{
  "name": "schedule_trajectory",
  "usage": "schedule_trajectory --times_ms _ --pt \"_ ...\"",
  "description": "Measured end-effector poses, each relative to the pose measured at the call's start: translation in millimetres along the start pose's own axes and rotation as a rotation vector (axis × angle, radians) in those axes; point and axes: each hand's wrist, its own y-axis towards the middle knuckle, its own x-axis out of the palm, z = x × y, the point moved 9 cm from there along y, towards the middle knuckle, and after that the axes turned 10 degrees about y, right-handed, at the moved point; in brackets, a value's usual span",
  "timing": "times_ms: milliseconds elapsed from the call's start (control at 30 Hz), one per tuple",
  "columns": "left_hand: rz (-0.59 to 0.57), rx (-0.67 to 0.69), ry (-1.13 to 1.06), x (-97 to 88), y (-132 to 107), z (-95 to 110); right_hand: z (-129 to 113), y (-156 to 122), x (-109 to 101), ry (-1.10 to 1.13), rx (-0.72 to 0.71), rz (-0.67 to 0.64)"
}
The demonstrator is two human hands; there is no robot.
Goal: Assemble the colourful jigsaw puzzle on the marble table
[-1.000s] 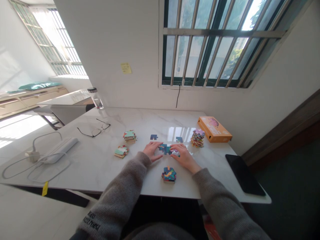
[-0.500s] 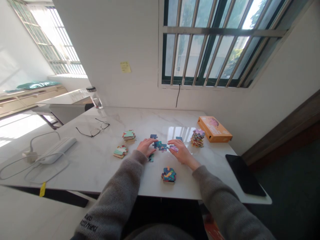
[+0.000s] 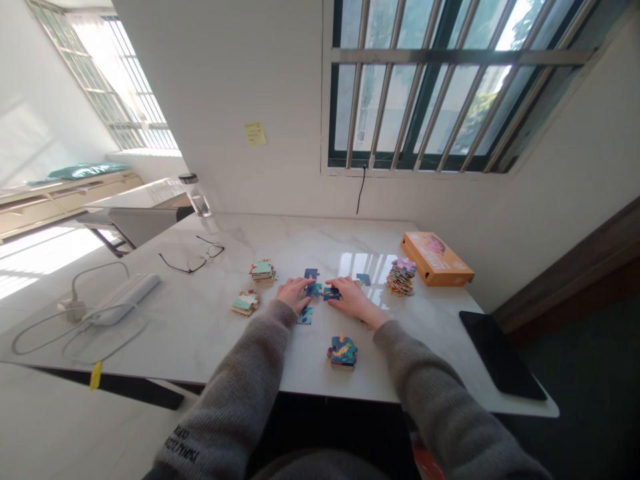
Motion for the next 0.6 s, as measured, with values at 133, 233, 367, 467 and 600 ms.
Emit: schedule_trajectory --times_ms 133,233,367,467,600 --pt "-0.021 -0.019 0.010 3.6 -0.2 0.6 0.1 -3.6 -1.4 0.010 0.010 -0.022" --pt "-0.030 -0.036 0.013 5.2 -0.5 0.7 -2.6 -6.2 -1.9 0.012 -0.006 -0.012" --pt "-0.004 -0.042 0.012 5.1 -0.7 0.4 -4.1 -10.8 -2.8 0.019 -0.035 -0.004" --pt "-0.004 -0.046 0.026 6.8 -0.7 -0.3 -0.8 -16.7 -10.1 0.038 -0.058 -0.006" --pt "-0.006 -0.041 0.032 6.4 -0.3 -0.1 16.5 -27.2 -31.1 0.035 -0.040 0.026"
